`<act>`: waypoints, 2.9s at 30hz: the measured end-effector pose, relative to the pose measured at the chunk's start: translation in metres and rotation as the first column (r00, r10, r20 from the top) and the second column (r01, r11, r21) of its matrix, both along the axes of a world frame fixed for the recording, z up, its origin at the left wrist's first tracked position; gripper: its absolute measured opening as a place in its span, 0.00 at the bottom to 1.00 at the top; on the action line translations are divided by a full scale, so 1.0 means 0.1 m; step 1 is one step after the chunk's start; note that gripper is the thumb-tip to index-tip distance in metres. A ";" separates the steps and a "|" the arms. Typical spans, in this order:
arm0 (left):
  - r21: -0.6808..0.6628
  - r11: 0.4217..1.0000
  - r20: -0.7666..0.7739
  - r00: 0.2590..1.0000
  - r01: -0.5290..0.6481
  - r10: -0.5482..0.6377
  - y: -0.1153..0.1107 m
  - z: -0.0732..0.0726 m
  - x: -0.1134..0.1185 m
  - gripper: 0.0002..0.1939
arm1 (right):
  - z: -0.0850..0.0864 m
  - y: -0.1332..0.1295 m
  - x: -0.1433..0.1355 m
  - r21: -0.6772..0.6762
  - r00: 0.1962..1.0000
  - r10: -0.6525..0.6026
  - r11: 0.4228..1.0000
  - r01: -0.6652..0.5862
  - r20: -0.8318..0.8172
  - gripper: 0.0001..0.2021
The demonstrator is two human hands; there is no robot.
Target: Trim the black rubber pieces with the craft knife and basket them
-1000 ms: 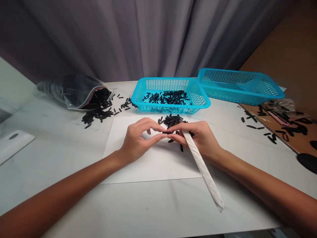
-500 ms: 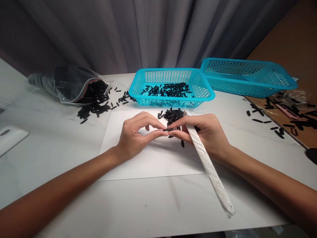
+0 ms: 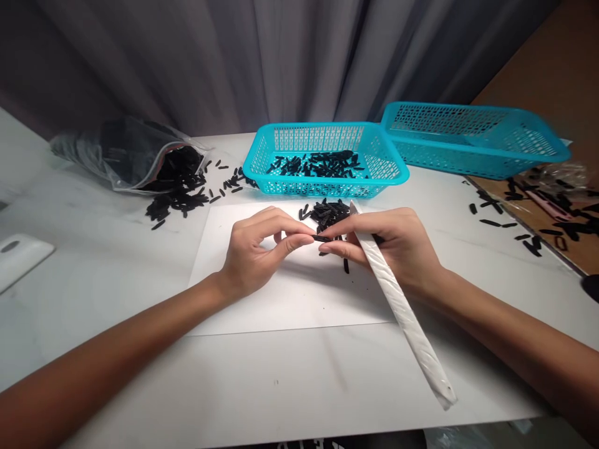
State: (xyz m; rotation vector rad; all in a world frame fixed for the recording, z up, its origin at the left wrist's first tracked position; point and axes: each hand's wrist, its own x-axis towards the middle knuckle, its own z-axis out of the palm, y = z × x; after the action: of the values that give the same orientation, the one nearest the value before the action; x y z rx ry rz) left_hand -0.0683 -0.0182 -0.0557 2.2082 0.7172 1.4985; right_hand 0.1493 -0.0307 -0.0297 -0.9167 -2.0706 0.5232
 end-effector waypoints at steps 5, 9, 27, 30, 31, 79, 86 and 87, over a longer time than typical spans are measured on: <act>-0.029 0.999 0.003 1.000 0.012 -0.012 -0.01 0.00 0.00 0.04 | 0.00 0.00 -0.01 0.030 1.000 0.019 0.999 -0.019 0.003 0.05; -0.054 0.999 -0.019 1.000 0.008 -0.009 -0.02 0.01 0.00 0.06 | -0.01 0.01 0.00 0.028 1.000 0.022 0.999 -0.023 0.015 0.04; -0.125 0.991 -0.028 0.999 0.037 -0.041 -0.01 0.01 0.01 0.09 | -0.02 0.03 0.02 0.022 0.998 0.059 0.998 -0.060 0.029 0.05; -0.138 0.989 -0.037 0.998 0.045 -0.051 -0.01 0.01 0.01 0.10 | -0.01 0.03 0.02 0.013 0.998 0.055 0.998 -0.055 0.031 0.05; -0.143 0.988 -0.037 0.998 0.051 -0.056 -0.01 0.01 0.01 0.10 | -0.01 0.03 0.02 0.012 0.998 0.053 0.999 -0.053 0.033 0.05; 0.088 0.996 -0.126 0.992 -0.002 0.014 -0.01 -0.10 0.05 0.12 | 0.01 0.12 -0.01 -0.362 0.997 0.026 0.932 0.002 0.071 0.13; 0.140 0.985 -0.134 0.983 -0.104 0.123 0.02 -0.07 0.04 0.09 | 0.10 0.10 0.03 -0.296 0.997 -0.058 0.953 0.069 0.046 0.09; 0.135 0.985 -0.127 0.984 -0.111 0.128 0.02 -0.07 0.04 0.07 | 0.11 0.10 0.03 -0.289 0.997 -0.063 0.954 0.074 0.048 0.08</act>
State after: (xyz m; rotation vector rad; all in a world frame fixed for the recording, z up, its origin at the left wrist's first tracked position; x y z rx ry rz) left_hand -0.0647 -0.0163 -0.0629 2.4202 0.8318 1.5003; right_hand 0.1526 -0.0208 -0.0185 -1.1721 -2.0192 0.7936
